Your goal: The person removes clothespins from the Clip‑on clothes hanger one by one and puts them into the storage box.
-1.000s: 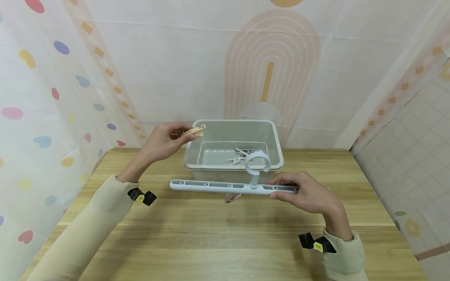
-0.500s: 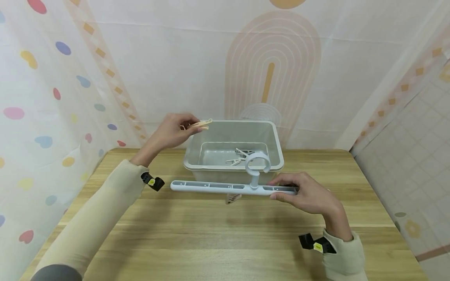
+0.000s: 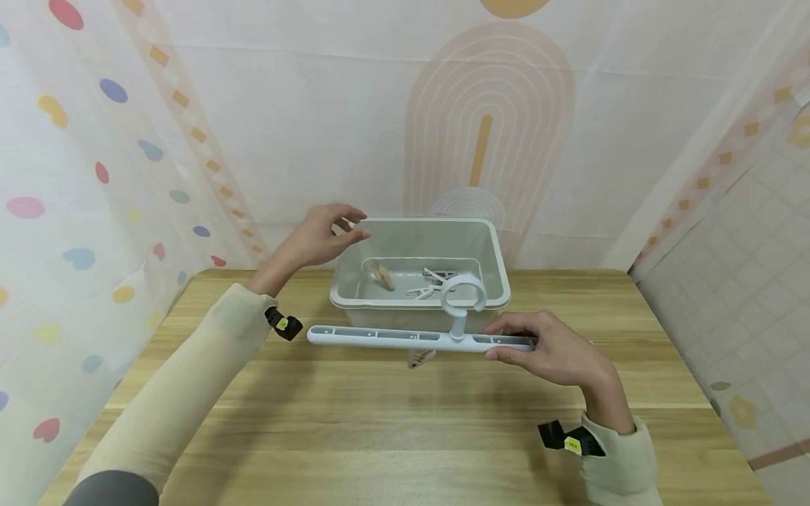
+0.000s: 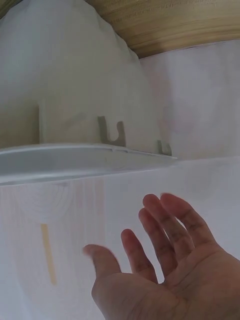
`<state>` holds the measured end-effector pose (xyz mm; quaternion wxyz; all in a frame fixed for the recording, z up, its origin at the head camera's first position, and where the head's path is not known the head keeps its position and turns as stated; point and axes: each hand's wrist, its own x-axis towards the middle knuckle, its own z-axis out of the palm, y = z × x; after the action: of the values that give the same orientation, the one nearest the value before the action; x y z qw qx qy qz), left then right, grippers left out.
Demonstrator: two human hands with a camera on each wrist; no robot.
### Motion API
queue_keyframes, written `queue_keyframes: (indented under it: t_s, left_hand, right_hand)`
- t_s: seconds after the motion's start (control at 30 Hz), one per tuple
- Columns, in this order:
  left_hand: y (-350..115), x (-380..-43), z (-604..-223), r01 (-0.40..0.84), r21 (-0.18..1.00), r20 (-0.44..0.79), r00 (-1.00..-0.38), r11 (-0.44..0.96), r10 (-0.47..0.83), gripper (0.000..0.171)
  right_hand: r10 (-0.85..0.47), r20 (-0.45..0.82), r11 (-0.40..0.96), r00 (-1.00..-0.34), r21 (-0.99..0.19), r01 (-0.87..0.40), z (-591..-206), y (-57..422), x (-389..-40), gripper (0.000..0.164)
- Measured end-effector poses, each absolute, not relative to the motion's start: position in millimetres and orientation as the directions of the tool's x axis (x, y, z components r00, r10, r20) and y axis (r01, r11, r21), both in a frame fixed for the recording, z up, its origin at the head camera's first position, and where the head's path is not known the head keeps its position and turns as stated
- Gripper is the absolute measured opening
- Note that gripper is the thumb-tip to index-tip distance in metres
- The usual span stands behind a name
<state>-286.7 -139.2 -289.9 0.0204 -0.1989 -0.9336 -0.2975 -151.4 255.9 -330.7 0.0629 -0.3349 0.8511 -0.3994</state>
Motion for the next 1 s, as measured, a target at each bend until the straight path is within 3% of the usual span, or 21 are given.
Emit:
queue_keyframes:
  t_s: [0.6, 1.0]
  left_hand:
    - [-154, -259, -297, 0.418, 0.608, 0.194, -0.903, 0.676, 0.384, 0.065]
    - [-159, -234, -310, 0.426, 0.665, 0.232, -0.899, 0.613, 0.372, 0.064]
  right_hand:
    - [-0.609, 0.160, 0.473, -0.777, -0.713, -0.518, -330, 255, -151, 0.020]
    - [-0.608, 0.161, 0.474, -0.777, -0.712, -0.518, -329, 254, -152, 0.020]
